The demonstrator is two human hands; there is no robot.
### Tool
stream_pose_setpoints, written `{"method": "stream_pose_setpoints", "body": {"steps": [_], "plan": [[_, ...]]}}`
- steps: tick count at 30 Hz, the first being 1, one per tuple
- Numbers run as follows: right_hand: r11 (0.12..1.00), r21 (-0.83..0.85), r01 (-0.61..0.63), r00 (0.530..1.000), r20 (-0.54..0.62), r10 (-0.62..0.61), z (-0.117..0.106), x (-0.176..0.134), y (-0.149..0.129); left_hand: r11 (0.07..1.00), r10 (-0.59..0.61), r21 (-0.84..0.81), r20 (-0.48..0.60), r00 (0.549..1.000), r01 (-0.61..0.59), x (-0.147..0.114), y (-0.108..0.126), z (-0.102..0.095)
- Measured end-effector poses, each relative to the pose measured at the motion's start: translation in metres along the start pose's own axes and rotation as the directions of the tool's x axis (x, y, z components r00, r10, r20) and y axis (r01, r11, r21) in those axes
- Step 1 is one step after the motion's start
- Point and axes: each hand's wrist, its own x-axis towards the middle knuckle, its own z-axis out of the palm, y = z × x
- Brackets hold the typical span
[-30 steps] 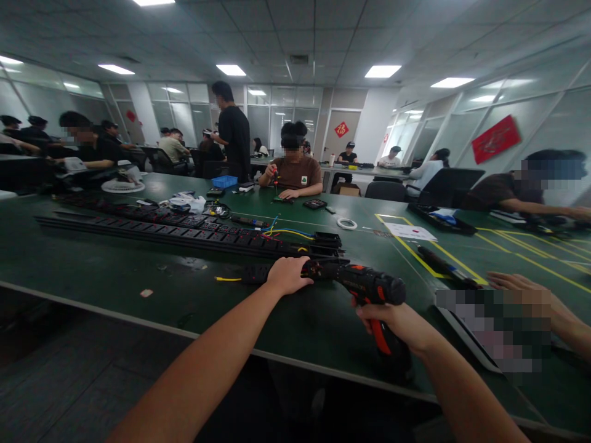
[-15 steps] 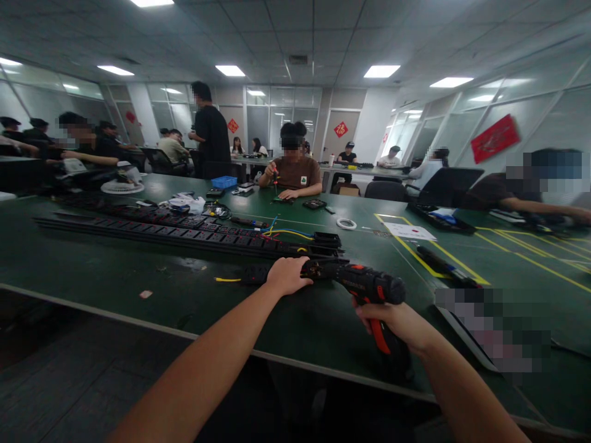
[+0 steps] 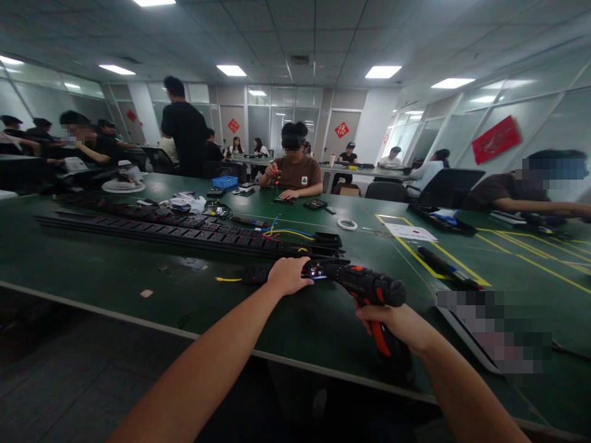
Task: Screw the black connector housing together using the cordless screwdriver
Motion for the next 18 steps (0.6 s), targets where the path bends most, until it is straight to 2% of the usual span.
{"method": "stream_pose_setpoints", "body": {"steps": [18], "plan": [[1.000, 0.021, -0.022, 0.999, -0.037, 0.023, -0.0010, -0.0013, 0.0014, 1.000, -0.007, -0.002, 0.003, 1.000, 0.007, -0.0003, 0.0002, -0.0004]]}}
